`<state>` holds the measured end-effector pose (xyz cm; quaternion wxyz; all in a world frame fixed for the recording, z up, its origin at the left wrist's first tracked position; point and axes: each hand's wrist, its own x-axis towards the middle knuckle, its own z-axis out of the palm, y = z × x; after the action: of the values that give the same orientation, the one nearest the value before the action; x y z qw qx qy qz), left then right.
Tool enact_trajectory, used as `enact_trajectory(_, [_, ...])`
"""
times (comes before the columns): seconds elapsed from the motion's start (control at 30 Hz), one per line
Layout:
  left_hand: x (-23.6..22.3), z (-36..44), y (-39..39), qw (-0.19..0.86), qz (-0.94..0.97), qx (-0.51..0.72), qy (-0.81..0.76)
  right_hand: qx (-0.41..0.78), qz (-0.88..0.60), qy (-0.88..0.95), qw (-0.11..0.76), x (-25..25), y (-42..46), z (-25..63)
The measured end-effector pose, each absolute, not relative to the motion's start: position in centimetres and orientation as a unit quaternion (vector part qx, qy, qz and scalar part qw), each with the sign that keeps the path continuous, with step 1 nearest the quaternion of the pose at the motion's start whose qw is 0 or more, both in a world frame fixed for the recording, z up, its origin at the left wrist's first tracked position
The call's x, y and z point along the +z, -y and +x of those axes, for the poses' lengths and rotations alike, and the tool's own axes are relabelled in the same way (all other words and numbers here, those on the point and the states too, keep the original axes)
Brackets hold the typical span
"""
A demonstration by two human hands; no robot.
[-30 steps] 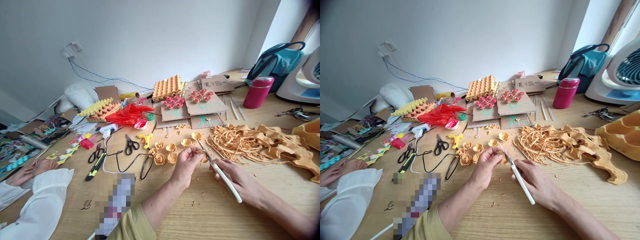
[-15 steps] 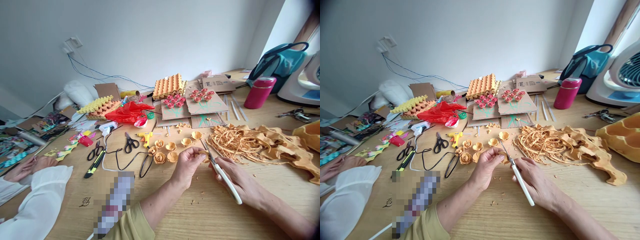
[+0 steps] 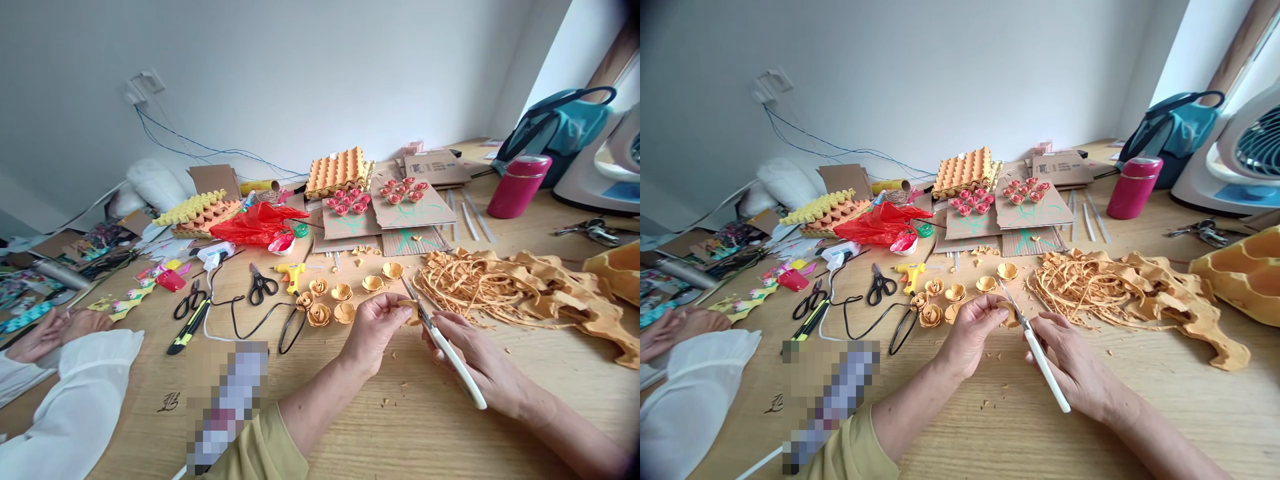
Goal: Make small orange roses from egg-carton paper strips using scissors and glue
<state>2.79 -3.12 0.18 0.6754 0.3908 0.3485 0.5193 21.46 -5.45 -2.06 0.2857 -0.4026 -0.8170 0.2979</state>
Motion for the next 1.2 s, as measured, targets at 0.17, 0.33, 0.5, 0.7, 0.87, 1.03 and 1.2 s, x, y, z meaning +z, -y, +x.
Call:
enact_trajectory(0.17, [0.4, 2.4, 2.8, 0.673, 0.413, 0.506, -0.348, 0.310, -0.406, 0.814, 0.278, -1.9, 5.6, 21.6])
enact_trajectory(0.33, [1.0, 1.7, 2.3, 0.672, 0.440, 0.481, -0.353, 0.321, -0.401, 0.813, 0.276, -1.7, 5.5, 21.9])
enact_trajectory(0.5, [1.5, 1.1, 1.9, 0.664, 0.481, 0.447, -0.357, 0.316, -0.388, 0.825, 0.263, -1.6, 5.4, 22.1])
enact_trajectory(0.7, [1.6, 1.0, 1.9, 0.656, 0.500, 0.435, -0.361, 0.322, -0.389, 0.826, 0.249, -1.4, 5.4, 22.0])
enact_trajectory(0.87, [1.4, 0.8, 1.8, 0.651, 0.508, 0.426, -0.370, 0.330, -0.395, 0.820, 0.250, -1.5, 5.4, 22.2])
enact_trajectory(1.03, [1.6, 0.4, 1.7, 0.645, 0.531, 0.413, -0.363, 0.347, -0.391, 0.814, 0.256, -2.2, 5.2, 22.6])
enact_trajectory(1.2, [1.6, 0.1, 1.4, 0.615, 0.556, 0.403, -0.389, 0.370, -0.388, 0.806, 0.250, -2.2, 5.1, 22.6])
